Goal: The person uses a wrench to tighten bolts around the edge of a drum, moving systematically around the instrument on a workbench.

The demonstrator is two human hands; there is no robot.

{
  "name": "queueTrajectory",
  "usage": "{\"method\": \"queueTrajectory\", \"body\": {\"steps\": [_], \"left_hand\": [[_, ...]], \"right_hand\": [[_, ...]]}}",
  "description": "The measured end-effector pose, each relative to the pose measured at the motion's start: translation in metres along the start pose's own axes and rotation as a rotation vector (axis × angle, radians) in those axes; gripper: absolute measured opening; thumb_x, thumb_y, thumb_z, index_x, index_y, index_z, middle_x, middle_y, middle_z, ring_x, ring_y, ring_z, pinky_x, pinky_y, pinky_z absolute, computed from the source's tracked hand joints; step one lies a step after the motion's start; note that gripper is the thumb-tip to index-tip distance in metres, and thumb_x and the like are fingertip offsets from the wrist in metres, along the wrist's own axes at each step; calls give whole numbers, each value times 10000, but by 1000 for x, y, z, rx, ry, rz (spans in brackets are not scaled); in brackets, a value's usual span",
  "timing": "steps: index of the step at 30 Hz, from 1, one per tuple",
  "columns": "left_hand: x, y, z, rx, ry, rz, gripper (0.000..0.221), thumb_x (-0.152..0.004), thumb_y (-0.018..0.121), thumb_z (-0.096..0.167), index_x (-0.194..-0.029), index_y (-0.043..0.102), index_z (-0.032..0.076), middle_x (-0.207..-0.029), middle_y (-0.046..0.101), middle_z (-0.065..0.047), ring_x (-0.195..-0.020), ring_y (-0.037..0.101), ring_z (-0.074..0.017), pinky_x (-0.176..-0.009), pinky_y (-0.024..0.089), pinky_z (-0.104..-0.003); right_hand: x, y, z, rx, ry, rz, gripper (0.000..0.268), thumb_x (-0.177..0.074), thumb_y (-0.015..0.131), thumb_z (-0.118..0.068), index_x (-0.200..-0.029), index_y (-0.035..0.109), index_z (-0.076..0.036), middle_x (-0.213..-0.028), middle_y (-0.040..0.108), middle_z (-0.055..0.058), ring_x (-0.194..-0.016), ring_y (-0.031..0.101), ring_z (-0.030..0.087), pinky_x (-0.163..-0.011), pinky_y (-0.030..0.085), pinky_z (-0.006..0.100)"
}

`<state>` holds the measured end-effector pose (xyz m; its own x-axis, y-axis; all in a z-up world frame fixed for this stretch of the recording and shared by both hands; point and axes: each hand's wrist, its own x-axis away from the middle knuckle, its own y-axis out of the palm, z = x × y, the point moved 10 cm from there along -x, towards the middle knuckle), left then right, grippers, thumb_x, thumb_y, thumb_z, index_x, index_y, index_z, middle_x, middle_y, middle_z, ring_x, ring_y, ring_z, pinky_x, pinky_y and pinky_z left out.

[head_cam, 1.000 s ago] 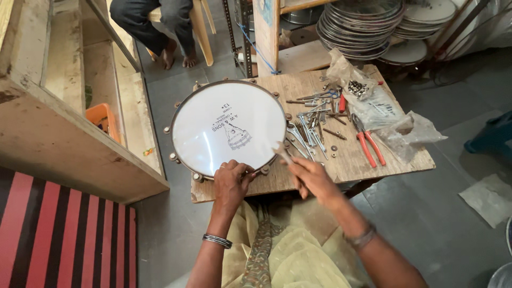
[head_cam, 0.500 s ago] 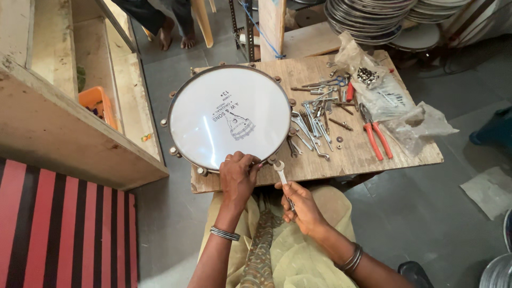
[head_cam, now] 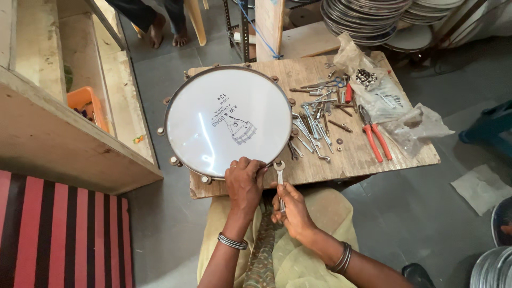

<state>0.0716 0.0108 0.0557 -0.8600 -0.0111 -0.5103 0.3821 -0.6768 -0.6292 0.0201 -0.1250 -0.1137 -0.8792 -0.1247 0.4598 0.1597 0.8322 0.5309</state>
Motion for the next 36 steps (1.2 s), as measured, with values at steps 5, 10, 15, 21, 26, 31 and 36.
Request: {"method": "queueTrajectory", "body": {"steps": [5, 10, 15, 21, 26, 31, 36], "left_hand": [[-1, -3, 2, 28, 23, -10, 82, -820, 783, 157, -893, 745, 149, -839, 625, -40, -815, 582, -278, -711, 414, -435], [0, -4, 1, 45, 32, -13, 108, -811, 770, 137, -916, 754, 149, -853, 630, -44, -830, 591, -280, -705, 417, -439], [1, 1, -6, 64, 31, -31, 90, -818, 772, 132, -903, 767, 163, -839, 637, -35, -819, 591, -274, -695, 419, -428], [1, -6, -13, 54, 59, -83, 85, -794, 800, 157, -876, 779, 157, -794, 626, -49, -808, 591, -284, -693, 431, -427], [-3, -3, -12, 63, 65, -111, 105, -782, 800, 147, -885, 785, 150, -801, 637, -53, -807, 598, -290, -708, 462, -423], [-7, 2, -10, 49, 43, -132, 99, -792, 802, 152, -890, 791, 156, -794, 634, -65, -795, 601, -290, -697, 470, -423], [-5, -2, -8, 23, 54, -103, 95, -786, 800, 143, -880, 791, 150, -788, 635, -67, -786, 597, -299, -686, 457, -434]], "right_hand": [[3, 12, -2, -58, 19, 15, 345, -1017, 542, -355, -1252, 553, -102, -635, 537, 33, -423, 470, 146, -460, 478, 352], [5, -1, -10, 48, 56, 30, 306, -1010, 544, -330, -1218, 604, -114, -584, 490, 13, -389, 410, 114, -403, 433, 320], [-20, -43, -44, 312, 171, -103, 342, -1039, 561, -321, -1263, 587, -65, -562, 487, 5, -366, 394, 101, -364, 389, 288], [-48, -54, -87, 747, 406, -306, 531, -1010, 610, -250, -1516, 512, -120, -557, 523, 1, -365, 426, 88, -341, 385, 265], [-68, -34, -126, 1068, 460, -384, 464, -1004, 622, -241, -1463, 600, -177, -562, 524, -4, -370, 414, 79, -338, 348, 265], [-61, 43, -182, 1926, -741, -644, 138, -1024, 629, -260, -1027, 739, -175, -742, 667, -91, -524, 536, 35, -445, 449, 296], [-31, 40, -195, 1625, -606, -225, 312, -994, 598, -272, -1280, 705, -206, -667, 624, 54, -455, 515, 119, -440, 433, 332]]}}
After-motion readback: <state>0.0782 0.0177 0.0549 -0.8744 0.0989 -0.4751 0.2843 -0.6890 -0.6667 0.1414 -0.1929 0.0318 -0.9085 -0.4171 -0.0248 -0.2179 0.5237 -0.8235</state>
